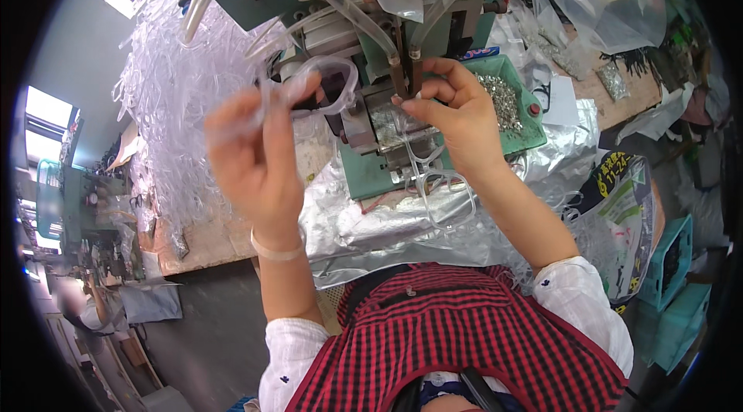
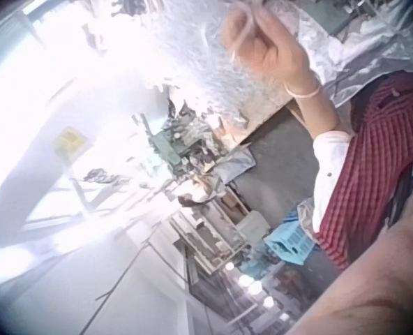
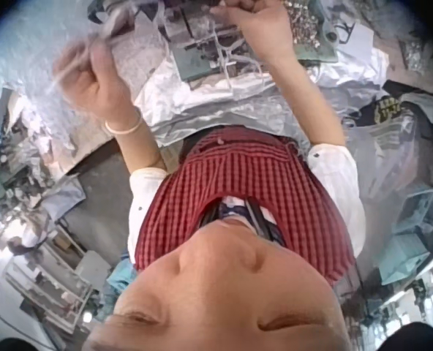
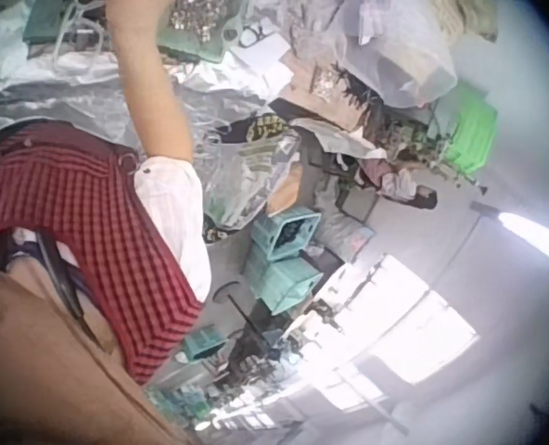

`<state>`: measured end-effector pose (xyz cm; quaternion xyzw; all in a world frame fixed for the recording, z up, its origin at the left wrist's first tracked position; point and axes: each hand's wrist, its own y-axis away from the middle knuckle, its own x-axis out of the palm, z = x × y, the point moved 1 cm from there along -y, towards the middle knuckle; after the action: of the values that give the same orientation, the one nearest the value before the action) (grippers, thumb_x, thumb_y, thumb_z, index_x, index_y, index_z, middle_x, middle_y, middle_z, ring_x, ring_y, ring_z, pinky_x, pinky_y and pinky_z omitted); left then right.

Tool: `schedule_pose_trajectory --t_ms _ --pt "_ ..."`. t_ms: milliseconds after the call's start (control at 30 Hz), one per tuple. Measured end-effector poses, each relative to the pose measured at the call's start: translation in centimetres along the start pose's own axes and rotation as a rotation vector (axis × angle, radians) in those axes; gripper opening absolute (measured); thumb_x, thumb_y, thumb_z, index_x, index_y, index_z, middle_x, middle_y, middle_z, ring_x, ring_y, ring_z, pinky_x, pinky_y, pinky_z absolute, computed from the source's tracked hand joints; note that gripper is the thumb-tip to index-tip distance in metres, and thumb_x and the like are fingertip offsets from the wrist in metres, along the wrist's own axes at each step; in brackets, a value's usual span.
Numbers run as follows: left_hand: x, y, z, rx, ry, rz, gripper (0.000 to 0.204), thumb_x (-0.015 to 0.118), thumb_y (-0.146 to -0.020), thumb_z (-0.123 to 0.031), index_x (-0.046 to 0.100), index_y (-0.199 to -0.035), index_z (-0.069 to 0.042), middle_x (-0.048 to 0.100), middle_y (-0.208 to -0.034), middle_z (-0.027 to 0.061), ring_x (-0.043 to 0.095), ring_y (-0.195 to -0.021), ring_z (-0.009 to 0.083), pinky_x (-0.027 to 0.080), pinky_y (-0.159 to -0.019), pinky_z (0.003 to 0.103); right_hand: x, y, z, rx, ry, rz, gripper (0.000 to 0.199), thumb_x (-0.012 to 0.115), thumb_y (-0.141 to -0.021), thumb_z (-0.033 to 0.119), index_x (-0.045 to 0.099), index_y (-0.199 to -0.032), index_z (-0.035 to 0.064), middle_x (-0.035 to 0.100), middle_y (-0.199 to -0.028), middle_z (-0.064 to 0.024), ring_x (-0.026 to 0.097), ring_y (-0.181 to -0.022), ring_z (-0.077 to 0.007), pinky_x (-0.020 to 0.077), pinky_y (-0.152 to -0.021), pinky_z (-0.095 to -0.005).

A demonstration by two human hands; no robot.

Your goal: The person repeatedly picks up clear plastic hangers and metal hooks, inserts the hooks into the hanger slots using a small press machine, and places the finished hangers into a basket. The process is repeated continuously.

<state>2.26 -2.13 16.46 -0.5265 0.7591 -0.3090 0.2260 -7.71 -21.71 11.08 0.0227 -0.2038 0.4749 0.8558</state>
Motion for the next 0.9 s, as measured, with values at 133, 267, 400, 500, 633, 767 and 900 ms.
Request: schedule_pose_trajectory --t_ms 133,267,400,500,633,767,900 --pt "1.3 -1.1 -0.2 -0.007 0.086 -0.017 0.015 0.056 -0.105 -0.006 0.051 -0.117 0.000 0.075 -0.096 0.0249 0.073 -0.082 0.0225 0.056 -0.077 0.028 0.4 0.1 -0.1 0.032 -0.005 -0.037 0.046 0.070 -0.082 -0.011 0.055 -0.126 -0.0059 0.068 -0.086 -0.0028 0.071 -0.091 -0.0180 0.0534 -0.092 -0.0303" --pt "1.2 -1.2 -0.6 -0.051 -0.027 -0.020 0.016 0.056 -0.105 -0.009 0.051 -0.116 0.001 0.075 -0.097 0.0244 0.072 -0.081 0.0190 0.056 -0.074 0.026 -0.1 0.3 -0.3 0.020 -0.116 -0.022 0.045 0.069 -0.084 -0.008 0.055 -0.126 -0.0061 0.071 -0.090 -0.0066 0.072 -0.097 -0.0200 0.0521 -0.094 -0.0307" --pt "1.0 0.5 -2.0 -0.129 -0.073 0.048 0.016 0.051 -0.106 -0.014 0.052 -0.114 -0.001 0.075 -0.087 0.0190 0.066 -0.061 0.0155 0.049 -0.055 0.024 0.1 2.6 0.8 -0.163 0.292 -0.035 0.044 0.070 -0.088 0.006 0.059 -0.129 -0.0019 0.072 -0.109 -0.0154 0.068 -0.112 -0.0273 0.0515 -0.097 -0.0358" --pt "0.6 4.0 -4.0 -0.524 0.307 0.354 0.015 0.047 -0.107 -0.017 0.053 -0.113 -0.005 0.072 -0.075 0.0132 0.060 -0.049 0.0142 0.042 -0.045 0.023 -2.8 4.3 1.9 -0.675 1.013 0.055 0.039 0.073 -0.086 0.018 0.067 -0.122 0.0026 0.066 -0.124 -0.0233 0.060 -0.123 -0.0418 0.0472 -0.105 -0.0474" --pt "3.4 6.1 -2.9 -1.190 0.540 0.593 0.027 0.046 -0.106 -0.025 0.055 -0.114 -0.001 0.065 -0.063 0.0166 0.058 -0.044 0.0196 0.043 -0.040 0.026 -13.1 2.2 -3.3 -0.384 1.602 -0.243 0.028 0.079 -0.079 0.020 0.073 -0.102 0.0061 0.061 -0.130 -0.0223 0.048 -0.135 -0.0417 0.0452 -0.098 -0.0540" --pt "5.5 5.9 -0.3 -1.327 0.575 0.559 0.031 0.048 -0.107 -0.030 0.056 -0.116 -0.001 0.067 -0.067 0.0182 0.058 -0.046 0.0197 0.044 -0.037 0.027 -14.6 0.7 -4.0 -0.474 1.499 -0.278 0.016 0.078 -0.080 0.016 0.073 -0.093 0.0084 0.066 -0.122 -0.0164 0.057 -0.126 -0.0367 0.0477 -0.095 -0.0477" --pt "6.0 6.2 -0.1 -1.348 0.621 0.518 0.028 0.049 -0.106 -0.028 0.058 -0.115 -0.003 0.068 -0.068 0.0171 0.058 -0.044 0.0200 0.045 -0.037 0.029 -14.3 0.0 -3.5 -0.400 1.324 -0.312 0.014 0.075 -0.086 0.014 0.073 -0.097 0.0060 0.070 -0.112 -0.0165 0.065 -0.109 -0.0348 0.0504 -0.094 -0.0426"
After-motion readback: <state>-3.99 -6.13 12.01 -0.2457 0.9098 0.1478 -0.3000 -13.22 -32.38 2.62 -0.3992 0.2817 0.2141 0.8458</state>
